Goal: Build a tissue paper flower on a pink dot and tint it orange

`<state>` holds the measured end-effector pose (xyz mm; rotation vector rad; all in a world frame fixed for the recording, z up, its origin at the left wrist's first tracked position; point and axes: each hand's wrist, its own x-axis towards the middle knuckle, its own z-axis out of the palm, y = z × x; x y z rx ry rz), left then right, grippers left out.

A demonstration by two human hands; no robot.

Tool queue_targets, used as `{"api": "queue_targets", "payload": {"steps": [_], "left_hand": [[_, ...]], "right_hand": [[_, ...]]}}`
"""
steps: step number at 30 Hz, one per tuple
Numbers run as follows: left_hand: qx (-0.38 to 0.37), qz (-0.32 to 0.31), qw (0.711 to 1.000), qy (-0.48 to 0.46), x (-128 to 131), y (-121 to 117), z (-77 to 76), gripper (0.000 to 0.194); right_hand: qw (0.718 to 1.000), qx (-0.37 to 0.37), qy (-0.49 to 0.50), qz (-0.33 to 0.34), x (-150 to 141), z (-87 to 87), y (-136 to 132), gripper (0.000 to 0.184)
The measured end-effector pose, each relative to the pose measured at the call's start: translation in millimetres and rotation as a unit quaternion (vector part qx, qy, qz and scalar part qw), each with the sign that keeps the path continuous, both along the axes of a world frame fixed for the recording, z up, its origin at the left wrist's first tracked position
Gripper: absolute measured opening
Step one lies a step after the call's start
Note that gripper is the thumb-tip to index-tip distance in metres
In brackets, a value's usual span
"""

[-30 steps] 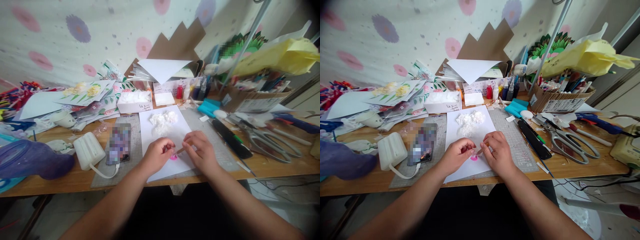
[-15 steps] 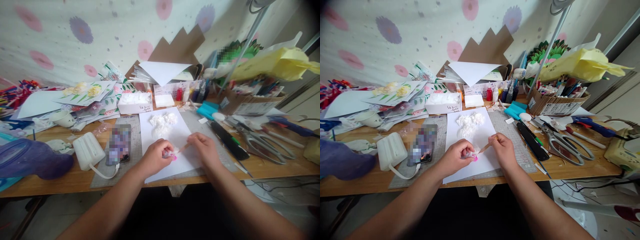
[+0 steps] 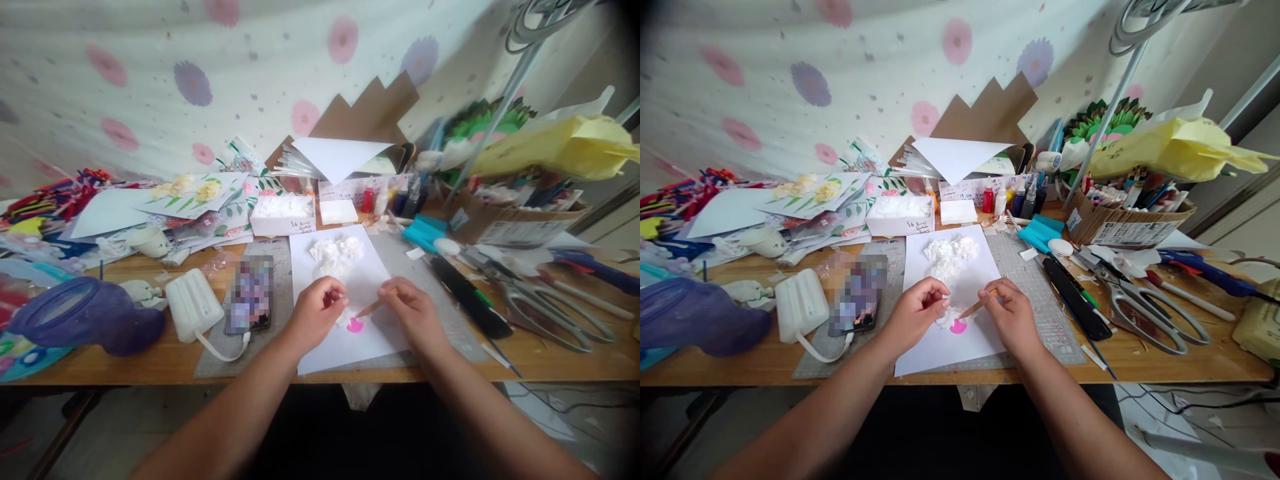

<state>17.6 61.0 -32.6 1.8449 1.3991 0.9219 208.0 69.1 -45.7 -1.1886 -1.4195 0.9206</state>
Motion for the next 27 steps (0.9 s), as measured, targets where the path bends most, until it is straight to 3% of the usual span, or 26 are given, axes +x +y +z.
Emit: {"api": "queue_targets", "payload": {"steps": [5,10,12,18,22,27], "left_hand": [[0.047,0.098,0.991,0.075,-51,29,30.0,0.01],[0.081,0.229,0.947,0.208,-112,101,69.2,0.009],[0.069,0.243,0.932,0.26,-126,128,77.1,0.014],[-0.018,0.202,0.908,0.368,-129,176,79.2,0.031],[-0.072,0.178,0.901,0.39,-127,185,79.9,0.031],[-0.086,0.17,0.9,0.391,-121,189,79.1,0.031]], "right_hand": [[0.999,-0.02,0.049,-0.007,0,-4.2,1,0.022],[0.986,-0.032,0.137,-0.089,5,-14.5,5,0.018],[0.976,-0.031,0.174,-0.126,7,-17.9,6,0.019],[0.967,-0.05,0.202,-0.15,9,-19.0,10,0.022],[0.963,-0.06,0.212,-0.156,8,-19.0,11,0.024],[0.967,-0.062,0.2,-0.145,9,-18.9,11,0.024]]}}
